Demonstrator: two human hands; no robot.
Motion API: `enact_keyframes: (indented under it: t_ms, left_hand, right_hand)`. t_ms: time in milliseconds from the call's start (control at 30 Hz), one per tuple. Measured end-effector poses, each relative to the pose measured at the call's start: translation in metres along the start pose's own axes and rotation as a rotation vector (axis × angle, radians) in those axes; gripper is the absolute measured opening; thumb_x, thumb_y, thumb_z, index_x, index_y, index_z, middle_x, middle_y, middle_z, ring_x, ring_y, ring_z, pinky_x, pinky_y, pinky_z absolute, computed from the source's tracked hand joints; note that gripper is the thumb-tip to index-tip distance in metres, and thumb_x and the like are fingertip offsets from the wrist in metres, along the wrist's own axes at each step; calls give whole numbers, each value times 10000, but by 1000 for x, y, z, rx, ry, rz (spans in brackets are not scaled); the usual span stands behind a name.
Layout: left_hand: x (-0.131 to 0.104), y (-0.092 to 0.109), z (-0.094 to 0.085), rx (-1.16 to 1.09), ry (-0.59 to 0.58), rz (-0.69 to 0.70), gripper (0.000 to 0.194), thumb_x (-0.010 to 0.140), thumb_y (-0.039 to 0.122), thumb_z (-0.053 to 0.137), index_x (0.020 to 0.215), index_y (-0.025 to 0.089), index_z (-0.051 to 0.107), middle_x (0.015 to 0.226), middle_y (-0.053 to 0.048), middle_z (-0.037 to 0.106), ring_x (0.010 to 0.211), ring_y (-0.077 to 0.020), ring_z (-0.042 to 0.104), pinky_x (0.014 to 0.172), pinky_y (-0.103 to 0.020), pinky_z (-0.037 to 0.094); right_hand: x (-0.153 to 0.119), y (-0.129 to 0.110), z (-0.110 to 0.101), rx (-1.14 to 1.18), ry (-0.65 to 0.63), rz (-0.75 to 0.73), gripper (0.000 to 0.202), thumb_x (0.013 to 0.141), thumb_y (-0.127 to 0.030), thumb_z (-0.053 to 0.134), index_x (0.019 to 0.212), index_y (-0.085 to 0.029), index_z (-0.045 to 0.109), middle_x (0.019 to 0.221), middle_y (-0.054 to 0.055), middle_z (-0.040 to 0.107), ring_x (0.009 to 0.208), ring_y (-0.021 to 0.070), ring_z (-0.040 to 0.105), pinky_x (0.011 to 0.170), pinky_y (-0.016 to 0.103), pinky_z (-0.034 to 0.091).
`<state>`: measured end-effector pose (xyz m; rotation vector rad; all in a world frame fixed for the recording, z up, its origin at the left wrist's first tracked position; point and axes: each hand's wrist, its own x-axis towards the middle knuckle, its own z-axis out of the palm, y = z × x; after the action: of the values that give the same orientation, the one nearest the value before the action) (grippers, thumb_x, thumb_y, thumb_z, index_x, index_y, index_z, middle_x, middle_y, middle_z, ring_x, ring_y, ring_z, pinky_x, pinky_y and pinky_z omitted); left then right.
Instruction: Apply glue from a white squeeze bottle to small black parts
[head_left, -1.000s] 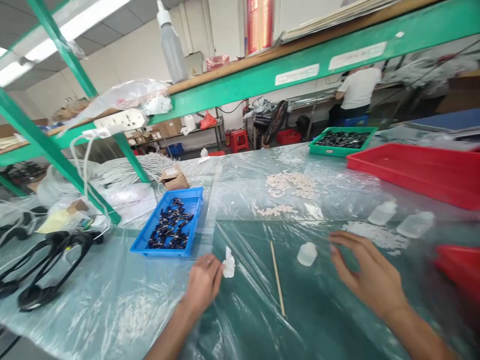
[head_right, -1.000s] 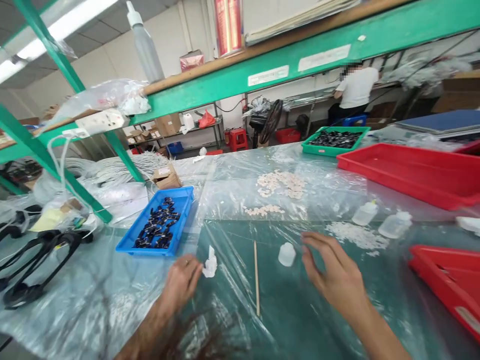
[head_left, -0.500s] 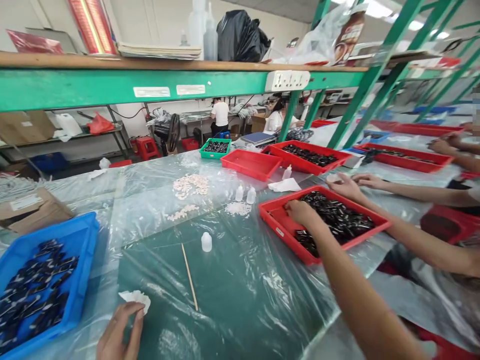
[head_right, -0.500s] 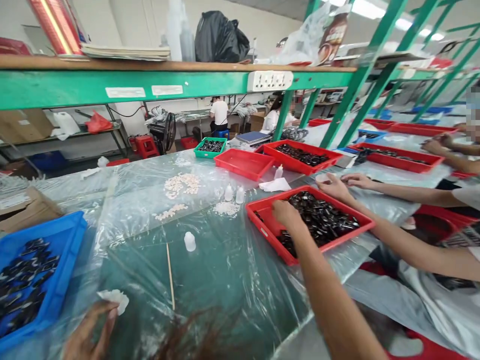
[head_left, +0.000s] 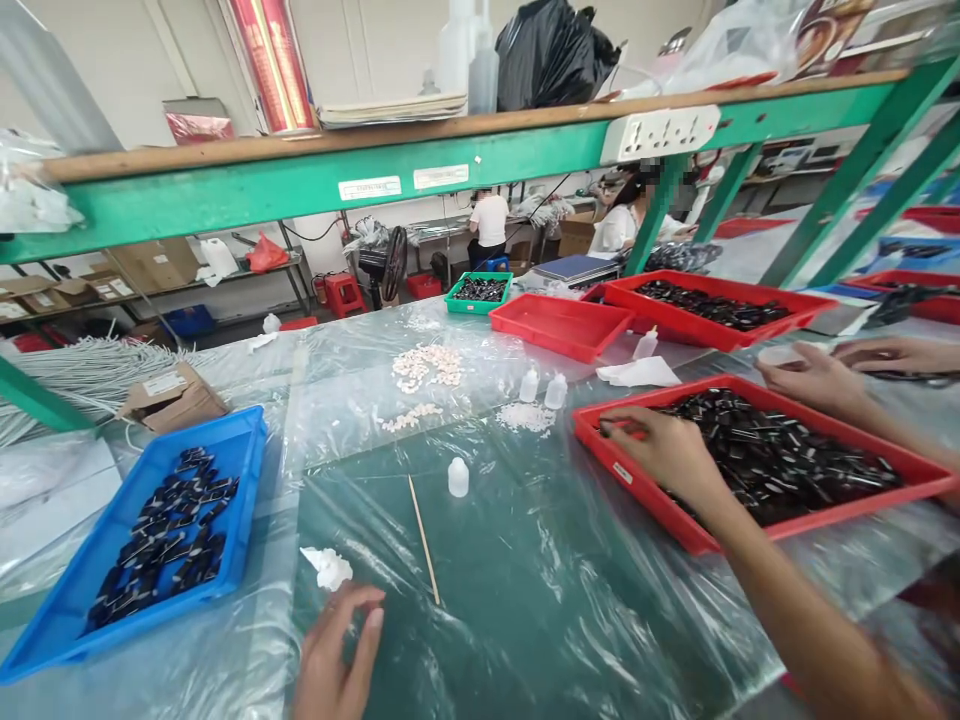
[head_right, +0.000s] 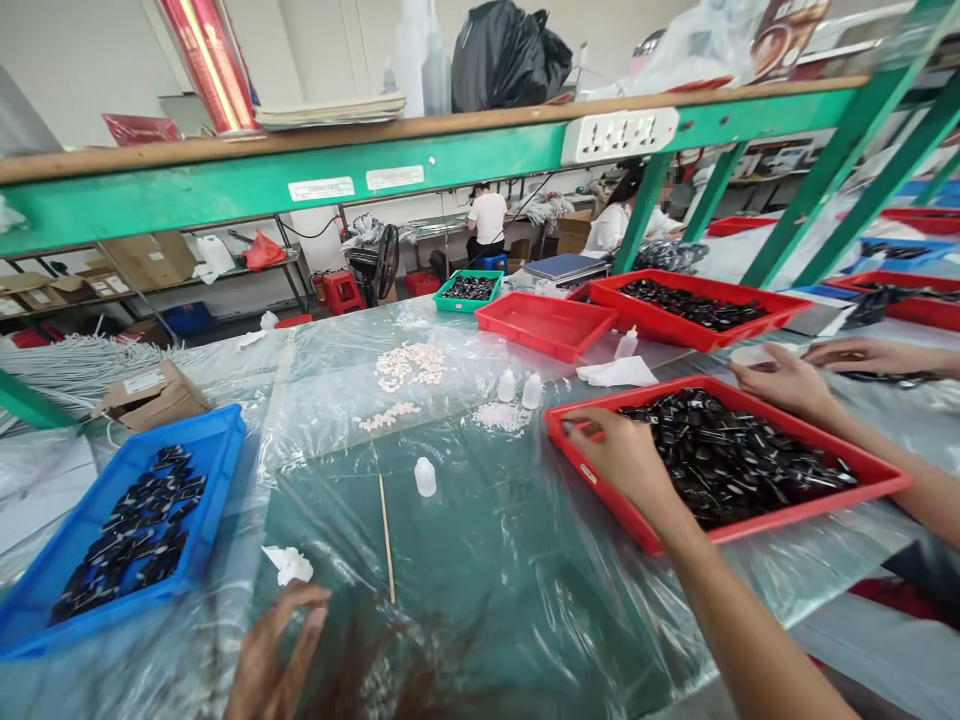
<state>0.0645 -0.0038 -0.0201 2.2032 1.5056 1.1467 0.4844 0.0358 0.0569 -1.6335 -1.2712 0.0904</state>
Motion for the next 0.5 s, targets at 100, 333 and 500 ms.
enact_keyframes:
  t_ms: [100, 333, 500]
  left_hand:
    - [7, 27, 10, -103, -100, -4, 346, 845, 475, 561, 1174, 369, 576, 1031, -2, 737, 886, -237, 744, 765, -314, 629]
    - [33, 38, 31, -259, -170, 12, 261, 893, 489, 532, 878, 300, 712, 721, 21, 772, 622, -190, 752, 577, -227, 604]
    - [28, 7, 43, -250, -99, -46, 250, 896, 461, 531, 973, 283, 689, 585, 36, 705, 491, -175, 705, 534, -231, 607]
  right_hand:
    - [-38, -47, 23, 157, -321, -143, 138, 767, -364, 678, 831, -255, 732, 680, 16, 732, 580, 90, 679, 496, 156, 510]
    - [-81, -131, 88, 470, -677, -422, 71, 797, -329, 634, 831, -318, 696, 705, -61, 736, 535, 57, 659, 480, 144, 509]
    - [-48, -62, 108, 406, -417, -277, 219, 832, -365, 583, 1038, -303, 621, 1040, 70, 666, 841, 177, 663, 720, 341, 539]
